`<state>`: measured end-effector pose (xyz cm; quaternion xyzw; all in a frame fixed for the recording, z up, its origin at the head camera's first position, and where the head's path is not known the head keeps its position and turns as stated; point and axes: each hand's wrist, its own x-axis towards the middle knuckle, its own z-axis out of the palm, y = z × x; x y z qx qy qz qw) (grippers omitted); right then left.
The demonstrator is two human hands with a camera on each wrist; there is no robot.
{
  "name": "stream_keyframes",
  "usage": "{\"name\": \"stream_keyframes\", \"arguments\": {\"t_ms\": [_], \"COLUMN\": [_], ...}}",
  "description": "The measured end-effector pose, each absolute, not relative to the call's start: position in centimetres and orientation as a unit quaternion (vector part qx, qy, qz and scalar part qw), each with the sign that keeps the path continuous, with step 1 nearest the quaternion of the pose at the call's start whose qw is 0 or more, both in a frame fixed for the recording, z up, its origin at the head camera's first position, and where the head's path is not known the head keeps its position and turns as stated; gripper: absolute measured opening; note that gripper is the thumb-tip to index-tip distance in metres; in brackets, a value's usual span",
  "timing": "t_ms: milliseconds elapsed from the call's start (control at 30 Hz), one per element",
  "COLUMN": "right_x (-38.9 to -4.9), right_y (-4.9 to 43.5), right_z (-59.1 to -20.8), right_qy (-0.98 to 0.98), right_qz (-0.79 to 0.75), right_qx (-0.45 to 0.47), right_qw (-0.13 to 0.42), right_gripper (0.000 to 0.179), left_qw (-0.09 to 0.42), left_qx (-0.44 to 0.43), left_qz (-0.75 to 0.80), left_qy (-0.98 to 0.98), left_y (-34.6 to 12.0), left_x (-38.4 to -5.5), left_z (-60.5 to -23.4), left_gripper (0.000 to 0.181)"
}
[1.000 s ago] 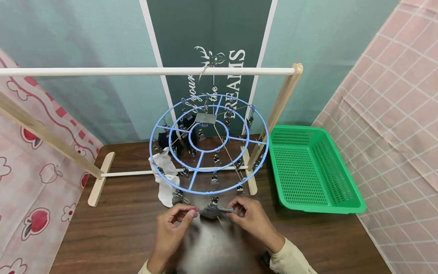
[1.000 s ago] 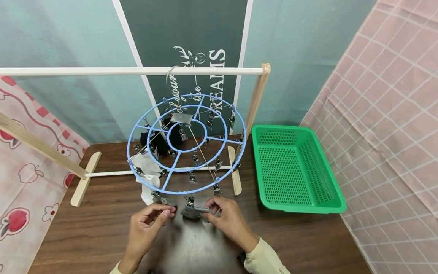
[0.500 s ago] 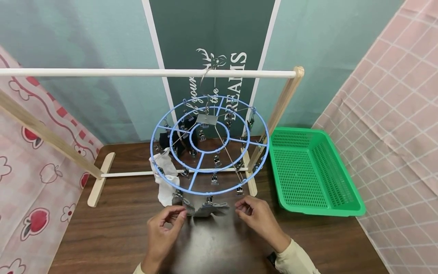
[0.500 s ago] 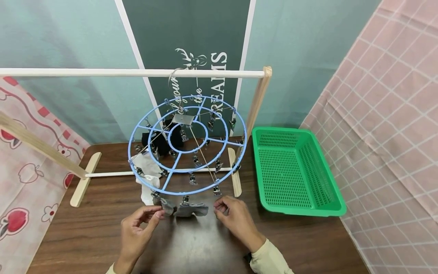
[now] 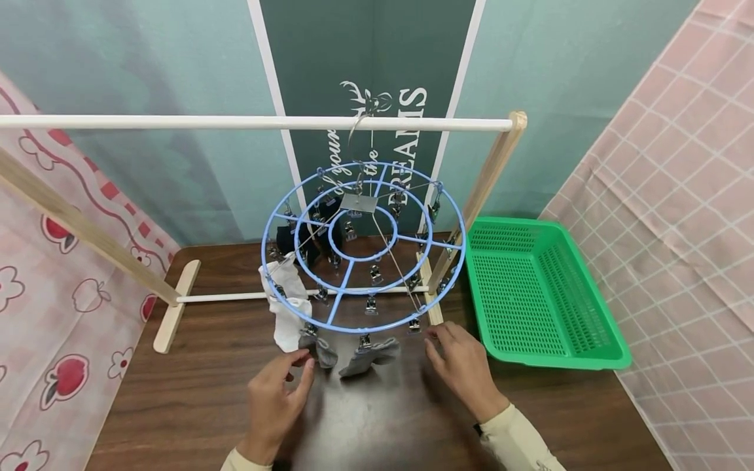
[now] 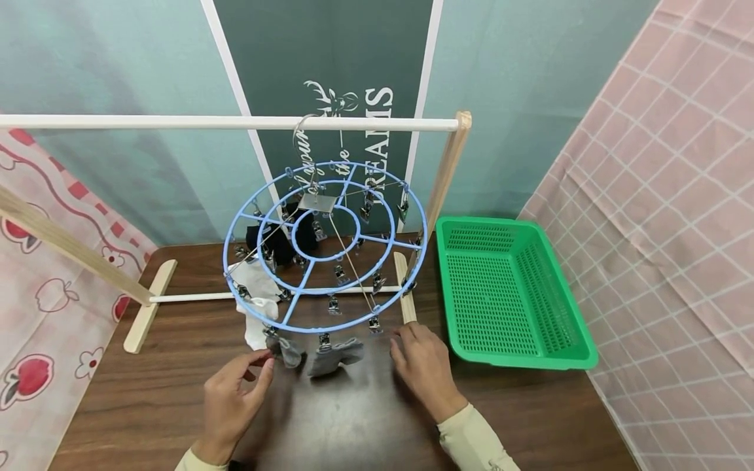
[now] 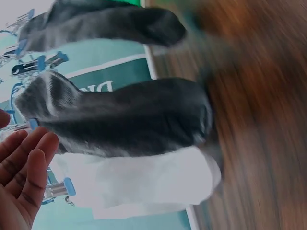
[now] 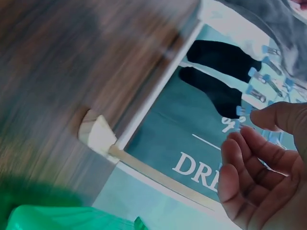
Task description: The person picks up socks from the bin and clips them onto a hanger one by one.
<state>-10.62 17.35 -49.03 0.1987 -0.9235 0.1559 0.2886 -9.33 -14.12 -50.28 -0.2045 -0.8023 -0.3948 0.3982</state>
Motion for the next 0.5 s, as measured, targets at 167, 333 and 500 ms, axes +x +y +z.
{"name": "stream_keyframes", "arguments": {"t_ms": [167,333,500], "right_x": [-10.8,-10.8,-11.1], "right_y": [17.8,18.2,18.6], "right_z": [-49.6,-49.6,-49.7], "right_qy": [-0.924,-0.928,-0.929], "right_qz": [0.107,0.075,0.059], "right_qx": [0.217,0.209,0.201], "right_qw": [0.295,0.300,0.306], "right_gripper": [0.019,0.026,0.053], "left_qw": [0.441,0.466,0.464], "left_qx": [-0.201,-0.197,-0.201], "left_qz": [-0.313,-0.264,-0.245], "left_qy": [-0.817,-0.821,-0.827], "left_y": [-14.6,-15.3,-15.7], "left_x": [-9.4,-9.8,-10.2], "left_z": [-50.7,-50.9,-51.1], "left_gripper": [0.035,0.035,0.039]}}
